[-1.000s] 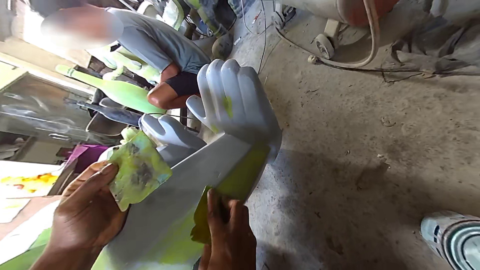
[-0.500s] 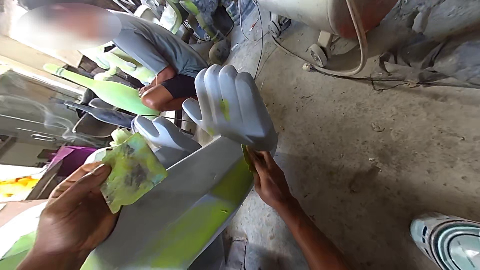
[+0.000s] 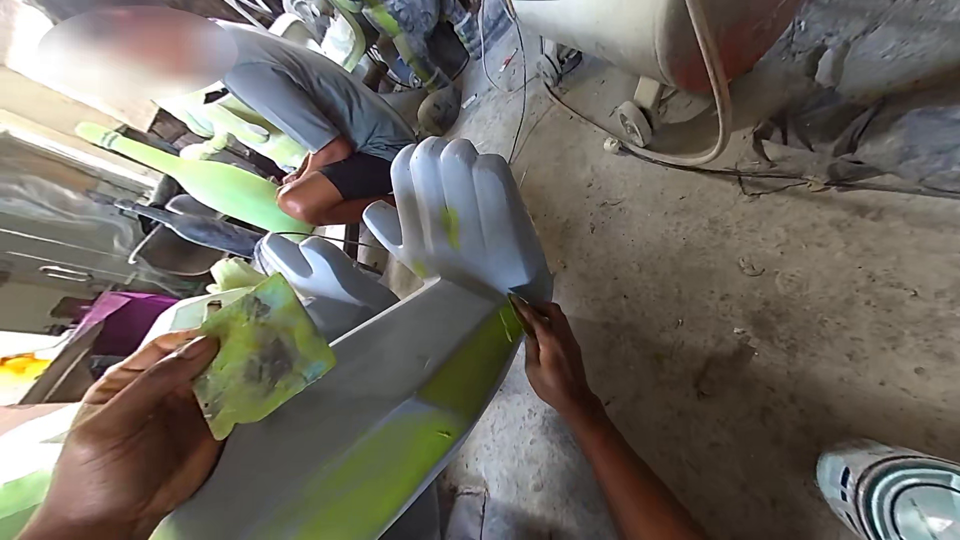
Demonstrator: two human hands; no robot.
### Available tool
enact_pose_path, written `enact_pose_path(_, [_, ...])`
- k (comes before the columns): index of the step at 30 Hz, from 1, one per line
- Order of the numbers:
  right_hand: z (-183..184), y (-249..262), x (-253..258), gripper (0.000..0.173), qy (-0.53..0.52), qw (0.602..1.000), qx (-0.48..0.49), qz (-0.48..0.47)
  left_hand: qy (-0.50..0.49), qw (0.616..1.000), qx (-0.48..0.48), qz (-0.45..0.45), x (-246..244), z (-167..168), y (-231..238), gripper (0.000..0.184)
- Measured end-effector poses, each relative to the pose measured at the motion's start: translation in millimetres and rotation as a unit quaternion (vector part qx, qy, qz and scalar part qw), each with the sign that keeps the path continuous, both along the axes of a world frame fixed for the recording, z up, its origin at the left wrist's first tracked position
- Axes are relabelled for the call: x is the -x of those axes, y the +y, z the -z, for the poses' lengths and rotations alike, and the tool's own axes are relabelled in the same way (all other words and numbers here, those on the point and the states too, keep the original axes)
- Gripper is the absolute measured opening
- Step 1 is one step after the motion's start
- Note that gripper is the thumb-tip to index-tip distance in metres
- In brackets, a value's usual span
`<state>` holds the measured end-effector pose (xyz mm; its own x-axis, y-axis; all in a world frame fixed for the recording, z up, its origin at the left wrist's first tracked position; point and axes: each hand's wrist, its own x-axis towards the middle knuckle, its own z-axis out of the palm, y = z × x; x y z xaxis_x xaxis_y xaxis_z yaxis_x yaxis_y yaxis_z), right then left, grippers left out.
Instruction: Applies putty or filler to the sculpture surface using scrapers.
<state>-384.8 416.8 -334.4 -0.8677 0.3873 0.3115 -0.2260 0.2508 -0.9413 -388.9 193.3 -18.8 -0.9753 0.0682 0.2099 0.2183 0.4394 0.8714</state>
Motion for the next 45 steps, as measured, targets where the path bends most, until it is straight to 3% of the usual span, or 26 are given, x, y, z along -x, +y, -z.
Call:
enact_pose_path(3, [-7, -9, 11, 0.06, -0.011, 1.0, 0.008, 0.005, 0.0, 1.0, 0.006, 0.001, 3, -2, -4, 0.023])
enact_pose_path(8, [-34, 2, -1, 0.05, -0.054, 0.996, 0.052, -0.048, -0.009, 0.999, 0.02, 0.027, 2, -4, 3, 0.024])
enact_pose_path(17, [-121, -64, -104, 0.053, -0.092, 0.984, 0.147, -0.028, 0.004, 0.999, -0.013, 0.053, 7, -3, 2, 0.02])
enact_pose_path(23, [-150, -116, -146, 0.071, -0.049, 0.993, 0.104, 0.007, -0.002, 0.998, -0.026, 0.06, -2, -3, 14, 0.021])
enact_pose_path(36, [-171, -172, -197, 0.074, -0.017, 1.0, 0.008, -0.021, -0.004, 0.994, -0.096, 0.048, 2, -2, 18, 0.018])
enact_pose_path(40, [-175, -162, -215, 0.061, 0.008, 0.996, 0.037, -0.075, -0.012, 0.993, -0.113, 0.037, 2, -1, 19, 0.016])
enact_pose_path(43, [-169, -122, -202, 0.05, 0.051, 0.988, 0.141, -0.036, -0.015, 0.993, -0.118, 0.021, 5, -1, 20, 0.014])
enact_pose_path(45, [-159, -88, -177, 0.048, 0.06, 0.985, 0.16, -0.007, -0.021, 0.994, -0.108, 0.019, 7, -1, 18, 0.013])
